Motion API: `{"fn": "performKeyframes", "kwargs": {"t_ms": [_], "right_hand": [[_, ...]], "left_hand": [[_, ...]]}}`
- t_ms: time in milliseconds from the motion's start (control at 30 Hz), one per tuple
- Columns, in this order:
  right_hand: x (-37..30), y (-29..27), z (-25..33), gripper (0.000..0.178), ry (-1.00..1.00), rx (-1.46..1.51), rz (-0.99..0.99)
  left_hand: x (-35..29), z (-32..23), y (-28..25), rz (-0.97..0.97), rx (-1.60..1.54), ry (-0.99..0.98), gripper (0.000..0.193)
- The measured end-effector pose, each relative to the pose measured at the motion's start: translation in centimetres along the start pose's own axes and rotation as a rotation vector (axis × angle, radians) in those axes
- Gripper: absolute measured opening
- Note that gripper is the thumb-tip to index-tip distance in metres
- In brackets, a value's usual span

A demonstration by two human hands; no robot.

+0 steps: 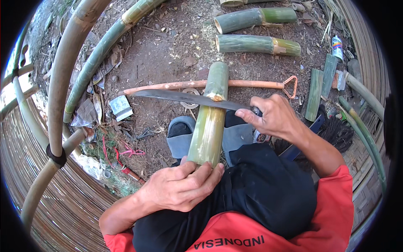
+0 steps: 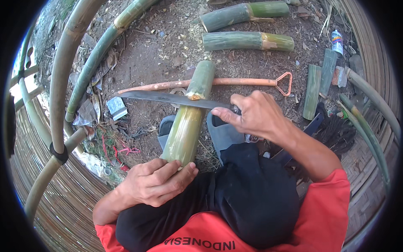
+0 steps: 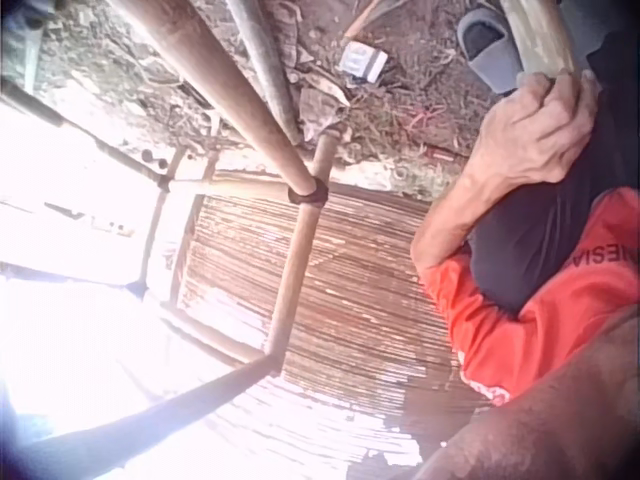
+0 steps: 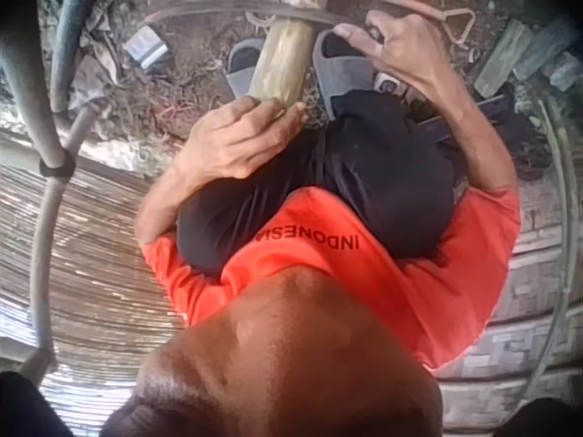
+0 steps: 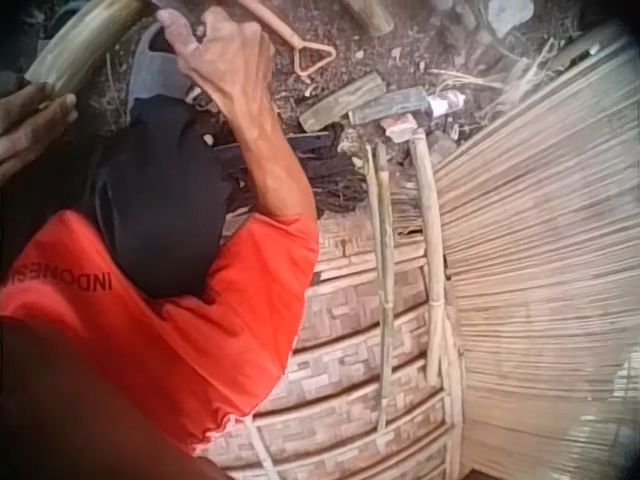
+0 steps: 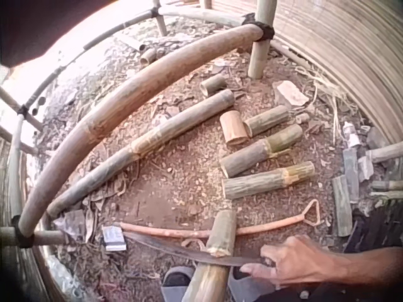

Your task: The person tests the fit of bamboo pieces against a bamboo pole, shapes and carves a bamboo segment using a machete, and fits the carved piece against the bamboo structure.

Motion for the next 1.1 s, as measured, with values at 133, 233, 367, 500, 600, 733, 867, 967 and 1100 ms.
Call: {"fn": "performKeyframes", "kwargs": {"t_ms": [133, 233, 367, 500, 600, 733, 867, 967, 1100], "right_hand": [[-1.8, 0.3, 2.1, 0.066, -0.368, -0.034, -0.075], [0.9, 1.0, -1.2, 0.066, -0.088, -0.024, -0.054], [-2.5, 0.7, 2.4, 0.067, -0.395, -0.043, -0.144], [1.9, 1.9, -3.0, 0.065, 0.077, 0.033, -0.196], [0.8, 1.4, -1.5, 0.064, 0.016, -0.075, -0.087], [1.8, 2.7, -3.2, 0.059, -0.053, -0.005, -0.078], [3.0, 1.8, -6.6, 0.052, 0.387, -0.082, -0.041], [2.4, 3.6, -4.9, 0.051, 0.049, 0.088, -0.340], [1.9, 5.5, -6.2, 0.054, 0.243, 0.340, -0.241]], "left_hand": [[-0.7, -0.2, -0.1, 0.015, -0.033, -0.002, 0.034], [-0.4, -0.4, 0.1, -0.006, -0.032, 0.015, 0.032], [-0.6, -0.3, -0.2, -0.003, -0.021, -0.032, 0.034], [0.3, -0.4, 0.4, -0.044, 0.020, 0.010, 0.034], [-0.3, -0.4, -0.3, -0.007, 0.026, -0.020, 0.040], [-1.4, -0.7, 0.3, -0.023, 0.008, -0.017, 0.034], [-1.9, 0.2, -0.6, -0.061, 0.006, -0.113, 0.030], [-4.5, 1.6, -0.1, -0.246, -0.075, -0.448, 0.047], [-8.0, 3.0, 3.4, -0.517, -0.459, -0.919, 0.077]]}}
Point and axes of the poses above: each hand's wrist, its own x-axis towards the middle knuckle, its own y-axis out of the palm, z = x × y, the point moved 1 cm from there along x, towards the middle knuckle, and after that the axes turned 11 degrees about z, right-handed, at the moved point
